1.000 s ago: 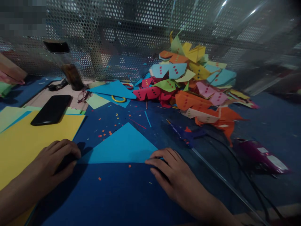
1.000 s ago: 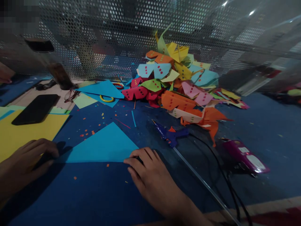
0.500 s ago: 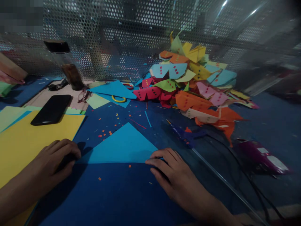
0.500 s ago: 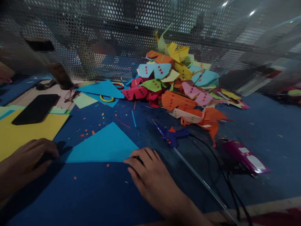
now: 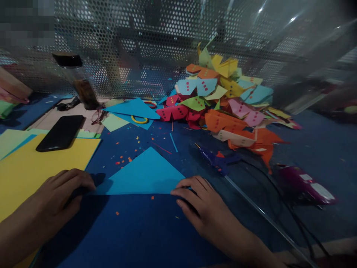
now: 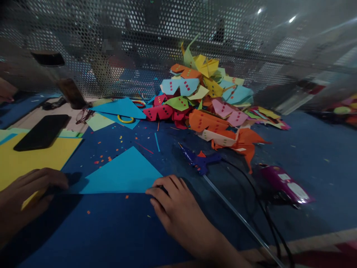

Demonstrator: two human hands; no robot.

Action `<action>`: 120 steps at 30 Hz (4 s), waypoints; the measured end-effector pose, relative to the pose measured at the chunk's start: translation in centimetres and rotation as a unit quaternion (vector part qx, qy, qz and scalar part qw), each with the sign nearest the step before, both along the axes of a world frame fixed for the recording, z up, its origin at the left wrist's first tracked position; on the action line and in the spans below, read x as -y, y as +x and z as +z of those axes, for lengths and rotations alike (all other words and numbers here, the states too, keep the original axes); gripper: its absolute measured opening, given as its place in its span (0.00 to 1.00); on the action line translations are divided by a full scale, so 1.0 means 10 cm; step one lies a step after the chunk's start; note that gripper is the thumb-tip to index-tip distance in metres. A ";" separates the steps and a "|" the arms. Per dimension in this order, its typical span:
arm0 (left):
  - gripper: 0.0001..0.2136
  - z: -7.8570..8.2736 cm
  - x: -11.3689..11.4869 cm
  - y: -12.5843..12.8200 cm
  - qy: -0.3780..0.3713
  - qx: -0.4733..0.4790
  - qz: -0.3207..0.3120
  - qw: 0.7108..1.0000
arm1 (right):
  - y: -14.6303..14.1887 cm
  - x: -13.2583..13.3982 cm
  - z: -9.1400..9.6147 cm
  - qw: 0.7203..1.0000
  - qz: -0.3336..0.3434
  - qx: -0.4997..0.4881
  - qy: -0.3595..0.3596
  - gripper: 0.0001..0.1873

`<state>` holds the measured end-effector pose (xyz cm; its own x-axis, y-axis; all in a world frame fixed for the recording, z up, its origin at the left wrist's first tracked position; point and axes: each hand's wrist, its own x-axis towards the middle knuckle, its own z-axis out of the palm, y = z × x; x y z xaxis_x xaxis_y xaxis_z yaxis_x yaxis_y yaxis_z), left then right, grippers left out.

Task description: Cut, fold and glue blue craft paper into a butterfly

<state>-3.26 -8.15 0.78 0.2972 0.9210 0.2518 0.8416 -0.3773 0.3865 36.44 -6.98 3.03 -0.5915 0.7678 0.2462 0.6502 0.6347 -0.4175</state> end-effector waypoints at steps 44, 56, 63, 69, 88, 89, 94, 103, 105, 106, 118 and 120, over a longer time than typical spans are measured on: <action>0.11 0.08 -0.28 0.82 0.219 -0.069 -0.228 0.946 | -0.21 -0.29 -0.08 0.980 0.063 0.078 0.173 0.11; 0.11 0.11 -0.27 0.82 0.238 -0.100 -0.234 0.937 | -0.20 -0.29 -0.08 0.982 0.070 0.055 0.167 0.08; 0.11 0.16 -0.27 0.83 0.225 -0.083 -0.246 0.939 | -0.20 -0.26 -0.07 0.986 0.062 0.038 0.152 0.11; 0.12 0.12 -0.26 0.85 0.225 -0.062 -0.233 0.944 | -0.19 -0.26 -0.06 0.986 0.063 0.033 0.148 0.14; 0.13 0.07 -0.26 0.87 0.124 -0.007 -0.175 0.977 | -0.22 -0.26 -0.11 0.991 0.039 0.032 0.121 0.09; 0.13 0.06 -0.26 0.87 0.113 0.001 -0.168 0.979 | -0.22 -0.26 -0.11 0.993 0.032 0.031 0.112 0.08; 0.13 0.02 -0.29 0.84 0.059 0.031 -0.129 0.989 | -0.22 -0.25 -0.09 0.998 -0.016 0.016 0.057 0.06; 0.15 0.01 -0.31 0.82 0.022 0.031 -0.084 0.996 | -0.25 -0.25 -0.07 0.998 -0.062 0.008 0.017 0.09; 0.16 0.02 -0.31 0.82 0.018 0.029 -0.073 0.997 | -0.25 -0.26 -0.08 0.997 -0.070 0.009 0.019 0.09; 0.17 0.02 -0.31 0.82 0.016 0.027 -0.069 0.997 | -0.25 -0.26 -0.08 0.997 -0.074 0.009 0.018 0.10; 0.14 0.00 -0.30 0.78 0.002 0.000 -0.047 0.999 | -0.26 -0.25 -0.09 0.996 -0.090 0.009 -0.003 0.09; 0.13 -0.01 -0.30 0.77 0.000 -0.001 -0.043 0.999 | -0.26 -0.25 -0.10 0.996 -0.092 0.008 -0.002 0.09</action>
